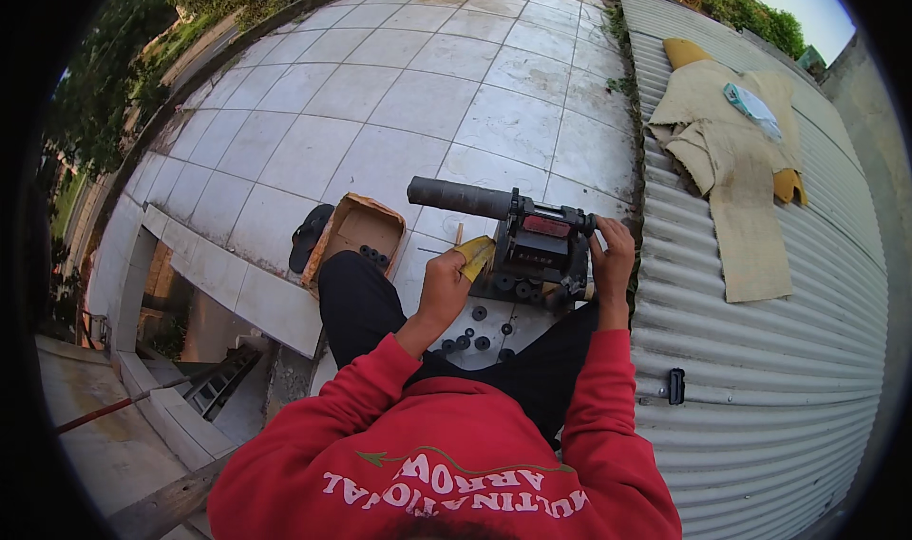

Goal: The person mounts a spool onto the spindle of a manual winding machine and winds wire onto the spool by rotating the crank handle by hand.

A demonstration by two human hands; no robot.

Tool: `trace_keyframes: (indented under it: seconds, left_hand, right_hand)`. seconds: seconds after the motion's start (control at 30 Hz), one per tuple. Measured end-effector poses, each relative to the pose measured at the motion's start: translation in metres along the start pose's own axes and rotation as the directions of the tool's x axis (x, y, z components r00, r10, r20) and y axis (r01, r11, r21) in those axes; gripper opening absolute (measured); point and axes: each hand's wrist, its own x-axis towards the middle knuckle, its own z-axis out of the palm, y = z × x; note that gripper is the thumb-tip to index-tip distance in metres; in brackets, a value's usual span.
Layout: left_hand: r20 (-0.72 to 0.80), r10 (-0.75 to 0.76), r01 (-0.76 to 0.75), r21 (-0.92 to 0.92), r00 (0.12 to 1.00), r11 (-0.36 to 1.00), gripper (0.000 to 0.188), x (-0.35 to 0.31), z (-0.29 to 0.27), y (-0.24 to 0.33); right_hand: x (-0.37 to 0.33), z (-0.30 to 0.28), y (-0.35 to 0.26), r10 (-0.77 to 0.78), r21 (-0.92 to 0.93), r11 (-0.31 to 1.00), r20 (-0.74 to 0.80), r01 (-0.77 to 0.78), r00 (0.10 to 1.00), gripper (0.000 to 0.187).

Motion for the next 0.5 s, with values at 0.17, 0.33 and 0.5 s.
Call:
trace_keyframes:
  seconds: [0.17,0.33,0.5]
  left_hand:
    - [-0.043,0.018,-0.019,-0.023,0.999,1.0,0.018,-0.002,-0.004,0.005]
    - [-0.032,0.035,-0.035,0.0,0.999,0.999,0.021,-0.002,-0.004,0.008]
    - [-0.051,0.038,-0.04,-0.045,0.998,0.998,0.021,-0.002,-0.002,0.01]
  right_hand:
    - [-0.046,-0.001,-0.014,0.067,0.029,0.997,0.03,-0.068,0.997,0.029]
    - [-0.074,-0.03,-0.044,0.069,0.044,0.997,-0.057,-0.067,0.996,0.031]
    - [-0.05,-0.052,-0.057,-0.012,0.047,0.999,-0.161,0.02,0.987,0.034]
